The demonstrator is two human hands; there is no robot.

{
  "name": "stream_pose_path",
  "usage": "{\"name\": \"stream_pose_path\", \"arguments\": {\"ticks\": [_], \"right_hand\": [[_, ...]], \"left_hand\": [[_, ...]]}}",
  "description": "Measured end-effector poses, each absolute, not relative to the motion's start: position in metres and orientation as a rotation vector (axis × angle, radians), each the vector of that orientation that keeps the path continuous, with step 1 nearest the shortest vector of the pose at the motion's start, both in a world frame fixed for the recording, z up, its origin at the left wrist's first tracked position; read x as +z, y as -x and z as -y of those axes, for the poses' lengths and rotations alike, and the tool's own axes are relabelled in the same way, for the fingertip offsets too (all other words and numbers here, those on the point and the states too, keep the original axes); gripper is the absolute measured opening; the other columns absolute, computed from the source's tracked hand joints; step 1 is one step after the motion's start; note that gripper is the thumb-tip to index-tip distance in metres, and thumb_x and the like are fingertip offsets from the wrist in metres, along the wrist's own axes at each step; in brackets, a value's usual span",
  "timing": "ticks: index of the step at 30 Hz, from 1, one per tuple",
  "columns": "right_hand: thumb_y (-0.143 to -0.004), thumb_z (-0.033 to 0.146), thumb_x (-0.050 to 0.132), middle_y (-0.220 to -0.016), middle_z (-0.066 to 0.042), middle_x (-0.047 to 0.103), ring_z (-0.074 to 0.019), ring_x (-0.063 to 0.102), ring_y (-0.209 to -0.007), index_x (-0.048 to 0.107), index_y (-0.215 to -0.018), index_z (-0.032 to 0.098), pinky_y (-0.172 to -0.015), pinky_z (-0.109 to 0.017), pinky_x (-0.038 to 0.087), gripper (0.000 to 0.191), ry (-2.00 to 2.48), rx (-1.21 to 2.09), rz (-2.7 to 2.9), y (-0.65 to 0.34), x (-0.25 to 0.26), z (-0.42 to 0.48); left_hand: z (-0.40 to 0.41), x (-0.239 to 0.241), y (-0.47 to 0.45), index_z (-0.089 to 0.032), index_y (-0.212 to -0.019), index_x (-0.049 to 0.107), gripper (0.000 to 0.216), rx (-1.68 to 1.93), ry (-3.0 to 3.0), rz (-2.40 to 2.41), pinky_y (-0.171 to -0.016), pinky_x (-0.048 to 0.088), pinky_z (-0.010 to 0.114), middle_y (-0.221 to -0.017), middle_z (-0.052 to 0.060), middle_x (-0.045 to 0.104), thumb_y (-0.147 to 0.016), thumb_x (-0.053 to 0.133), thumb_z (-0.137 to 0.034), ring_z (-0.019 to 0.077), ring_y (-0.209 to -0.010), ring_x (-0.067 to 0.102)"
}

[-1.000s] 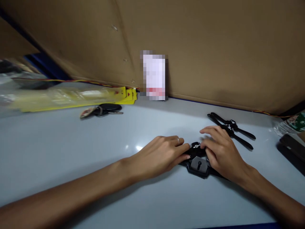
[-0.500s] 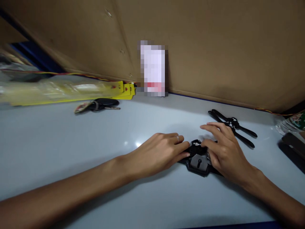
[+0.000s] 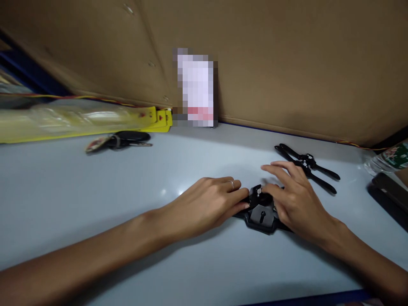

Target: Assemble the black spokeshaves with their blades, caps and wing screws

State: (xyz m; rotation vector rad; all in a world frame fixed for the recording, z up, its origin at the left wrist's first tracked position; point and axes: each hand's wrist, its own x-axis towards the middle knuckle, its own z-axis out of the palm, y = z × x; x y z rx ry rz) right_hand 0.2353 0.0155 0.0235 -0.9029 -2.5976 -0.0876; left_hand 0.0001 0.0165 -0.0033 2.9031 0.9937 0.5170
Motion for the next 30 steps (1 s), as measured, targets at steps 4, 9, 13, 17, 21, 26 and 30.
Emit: {"name": "stream_pose_path", "arguments": {"ticks": [4,9,13,17,21,26,30], "right_hand": [[-0.084,-0.005,0.047,-0.132,-0.016,0.065,-0.0356,0.051,-0.124,0.075,-0.090,0.014,-0.093,-0.052,0.051,0.034,0.853,-0.034,2.617,-0.235,0.024,-0.016],[-0.083,-0.006,0.046,-0.131,-0.017,0.065,-0.0366,0.052,-0.123,0.075,-0.093,0.013,-0.093,-0.053,0.051,0.036,0.891,-0.094,2.606,-0.235,0.024,-0.016],[-0.084,-0.005,0.047,-0.133,-0.016,0.065,-0.0358,0.052,-0.124,0.074,-0.084,0.014,-0.095,-0.052,0.051,0.033,0.855,-0.104,2.618,-0.236,0.024,-0.016],[-0.083,-0.005,0.047,-0.132,-0.016,0.065,-0.0353,0.051,-0.123,0.075,-0.093,0.014,-0.095,-0.052,0.051,0.035,0.858,-0.136,2.617,-0.236,0.024,-0.016],[-0.085,-0.005,0.047,-0.132,-0.018,0.065,-0.0367,0.051,-0.123,0.075,-0.088,0.013,-0.095,-0.055,0.050,0.033,0.834,-0.134,2.626,-0.236,0.024,-0.017],[-0.088,-0.003,0.046,-0.133,-0.016,0.064,-0.0334,0.050,-0.124,0.078,-0.093,0.016,-0.095,-0.050,0.050,0.037,0.793,-0.038,2.631,-0.237,0.023,-0.018],[-0.085,-0.004,0.047,-0.134,-0.017,0.065,-0.0353,0.050,-0.126,0.077,-0.081,0.015,-0.096,-0.051,0.047,0.035,0.967,-0.199,2.598,-0.246,0.027,-0.028]], "left_hand": [[-0.016,-0.004,0.000,-0.017,-0.106,0.066,0.028,0.521,-2.900,-0.993,-0.060,0.044,0.029,-0.084,0.002,0.068,-0.108,0.043,-0.033,0.0167,-0.071,0.064],[-0.017,-0.004,0.001,-0.017,-0.107,0.066,0.030,0.518,-2.905,-0.987,-0.059,0.044,0.030,-0.083,0.002,0.067,-0.108,0.041,-0.034,0.0177,-0.070,0.065],[-0.017,-0.005,0.001,-0.017,-0.108,0.066,0.030,0.524,-2.906,-0.984,-0.059,0.045,0.030,-0.084,0.002,0.068,-0.108,0.041,-0.034,0.0178,-0.072,0.066],[-0.017,-0.005,0.002,-0.017,-0.104,0.066,0.028,0.517,-2.899,-0.991,-0.061,0.045,0.030,-0.083,0.001,0.068,-0.108,0.043,-0.032,0.0170,-0.070,0.065],[-0.017,-0.005,0.002,-0.017,-0.107,0.066,0.029,0.507,-2.897,-0.986,-0.060,0.045,0.030,-0.083,0.001,0.068,-0.108,0.042,-0.033,0.0171,-0.070,0.065],[-0.016,-0.005,0.003,-0.017,-0.107,0.067,0.036,0.497,-2.887,-0.996,-0.061,0.045,0.030,-0.083,0.002,0.067,-0.110,0.036,-0.035,0.0169,-0.070,0.065],[-0.016,-0.006,0.003,-0.017,-0.109,0.067,0.038,0.489,-2.883,-0.989,-0.060,0.044,0.030,-0.083,0.002,0.067,-0.110,0.034,-0.036,0.0169,-0.070,0.065]]}}
